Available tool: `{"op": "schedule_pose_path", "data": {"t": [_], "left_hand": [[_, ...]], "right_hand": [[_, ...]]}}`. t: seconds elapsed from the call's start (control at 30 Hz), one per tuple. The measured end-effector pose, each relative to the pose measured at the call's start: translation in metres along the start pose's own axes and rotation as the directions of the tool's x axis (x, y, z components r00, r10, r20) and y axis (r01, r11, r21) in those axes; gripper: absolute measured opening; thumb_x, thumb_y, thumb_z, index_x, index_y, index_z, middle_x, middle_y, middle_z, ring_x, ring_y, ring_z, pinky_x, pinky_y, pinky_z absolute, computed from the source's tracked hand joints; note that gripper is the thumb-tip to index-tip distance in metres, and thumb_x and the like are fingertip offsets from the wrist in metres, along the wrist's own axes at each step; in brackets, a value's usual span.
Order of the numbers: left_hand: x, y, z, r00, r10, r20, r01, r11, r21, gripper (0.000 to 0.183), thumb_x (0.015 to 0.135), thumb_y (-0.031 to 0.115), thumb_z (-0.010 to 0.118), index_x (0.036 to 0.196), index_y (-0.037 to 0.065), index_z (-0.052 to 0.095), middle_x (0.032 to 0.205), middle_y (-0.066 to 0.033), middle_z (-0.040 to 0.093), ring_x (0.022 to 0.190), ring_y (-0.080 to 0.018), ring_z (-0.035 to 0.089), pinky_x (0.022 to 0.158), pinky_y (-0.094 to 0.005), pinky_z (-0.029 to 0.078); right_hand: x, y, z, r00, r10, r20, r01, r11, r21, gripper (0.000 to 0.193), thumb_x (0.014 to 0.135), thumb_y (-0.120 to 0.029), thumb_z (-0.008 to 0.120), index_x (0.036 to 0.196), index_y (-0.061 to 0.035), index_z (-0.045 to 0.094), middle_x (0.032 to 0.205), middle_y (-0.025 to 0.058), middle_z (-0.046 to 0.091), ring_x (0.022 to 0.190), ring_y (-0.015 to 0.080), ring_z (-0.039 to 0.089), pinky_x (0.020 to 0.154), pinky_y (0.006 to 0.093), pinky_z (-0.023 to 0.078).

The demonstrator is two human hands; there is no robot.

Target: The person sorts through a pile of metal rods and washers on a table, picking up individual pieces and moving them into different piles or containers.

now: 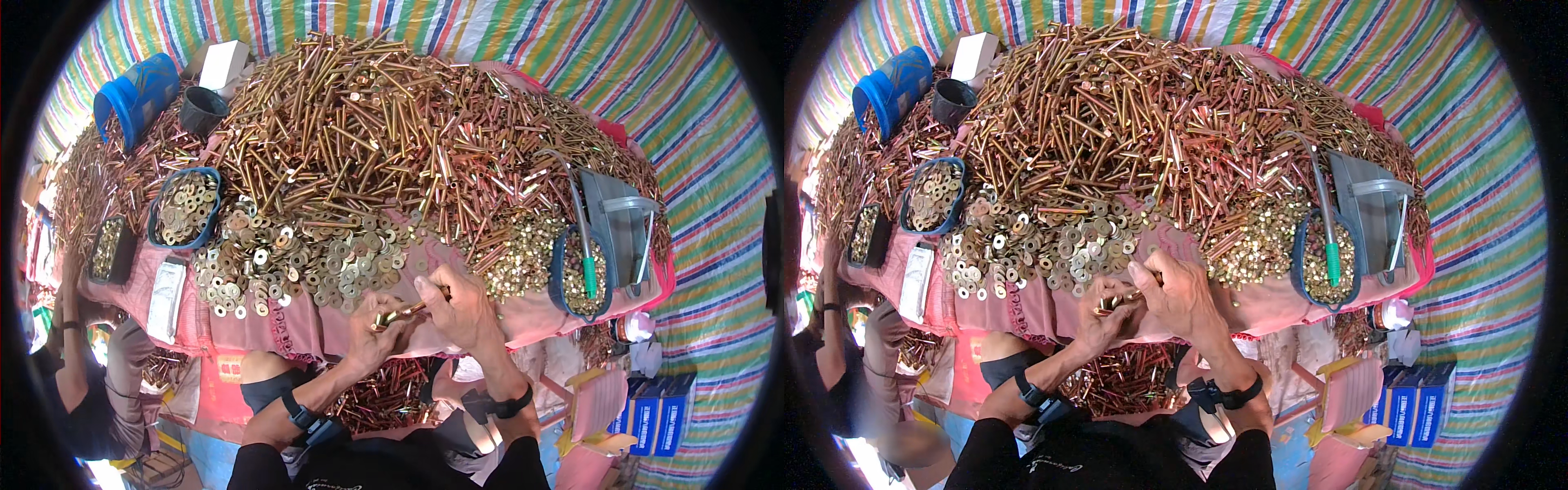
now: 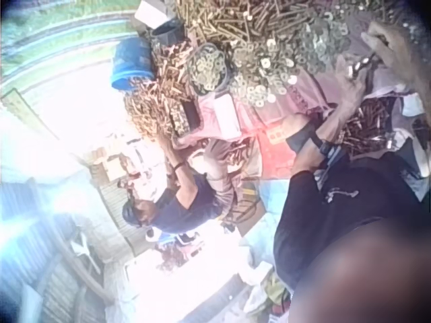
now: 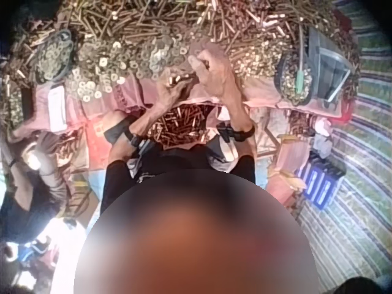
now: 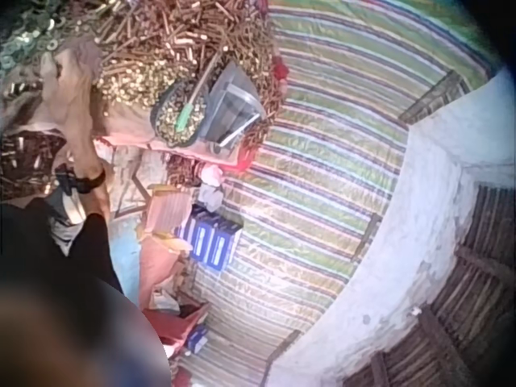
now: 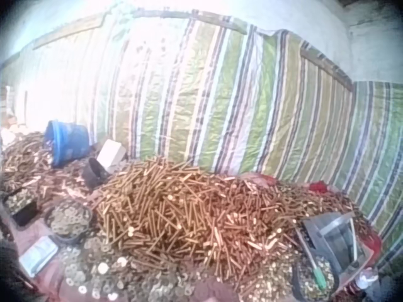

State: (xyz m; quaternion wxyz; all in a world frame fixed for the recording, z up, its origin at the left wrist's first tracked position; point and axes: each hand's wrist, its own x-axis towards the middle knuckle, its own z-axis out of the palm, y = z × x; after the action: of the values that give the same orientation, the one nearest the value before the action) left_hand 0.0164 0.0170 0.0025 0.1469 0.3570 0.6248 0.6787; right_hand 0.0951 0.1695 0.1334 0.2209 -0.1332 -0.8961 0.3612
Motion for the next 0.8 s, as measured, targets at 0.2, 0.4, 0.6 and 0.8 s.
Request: {"op": "schedule_pose_path", "data": {"t": [0.2,0.4,0.6,0.8], "left_hand": [[0.002,0.005,0.002,0.996,0.079,-0.031,-0.079,0.997,-0.009,0.024,0.087,0.001,0.080,0.110,0.002,0.077,0.105,-0.0101,0.068,0.096,-0.0229,0.063,0.083,-0.0350,0.051],[-0.005,-0.007,0.001,0.999,-0.038,-0.037,0.034,0.992,-0.121,0.023,0.091,0.003,0.079,0.113,0.001,0.071,0.110,-0.0092,0.069,0.097,-0.0204,0.065,0.084,-0.0340,0.052],[-0.007,-0.016,0.009,0.991,-0.093,-0.096,0.070,0.973,-0.221,0.017,0.099,0.001,0.071,0.115,0.001,0.063,0.112,-0.0078,0.068,0.099,-0.0158,0.068,0.086,-0.0298,0.056],[-0.005,-0.014,0.012,0.985,-0.161,-0.066,0.128,0.926,-0.356,0.016,0.102,0.002,0.067,0.116,-0.001,0.060,0.102,-0.0065,0.067,0.089,-0.0128,0.066,0.080,-0.0275,0.056]], "right_hand": [[-0.005,0.006,0.014,0.999,-0.039,0.031,0.042,0.994,-0.101,0.029,0.099,-0.023,0.072,0.085,-0.0003,0.061,0.070,0.0178,0.064,0.064,0.0373,0.065,0.059,0.0463,0.049],[-0.003,0.019,0.028,0.974,-0.060,0.217,0.060,0.998,0.008,0.031,0.103,-0.033,0.065,0.104,-0.0022,0.061,0.080,0.0204,0.068,0.074,0.0426,0.068,0.065,0.0485,0.052],[-0.033,0.029,0.011,0.950,0.269,0.157,-0.252,0.960,-0.119,0.050,0.103,-0.046,0.063,0.135,-0.0076,0.059,0.092,0.0207,0.075,0.084,0.0437,0.073,0.078,0.0505,0.057],[-0.101,0.107,-0.069,0.901,0.376,-0.217,-0.434,0.806,-0.404,0.069,0.083,-0.034,0.088,0.135,-0.0024,0.057,0.081,0.0119,0.071,0.071,0.0265,0.068,0.067,0.0390,0.057]]}}
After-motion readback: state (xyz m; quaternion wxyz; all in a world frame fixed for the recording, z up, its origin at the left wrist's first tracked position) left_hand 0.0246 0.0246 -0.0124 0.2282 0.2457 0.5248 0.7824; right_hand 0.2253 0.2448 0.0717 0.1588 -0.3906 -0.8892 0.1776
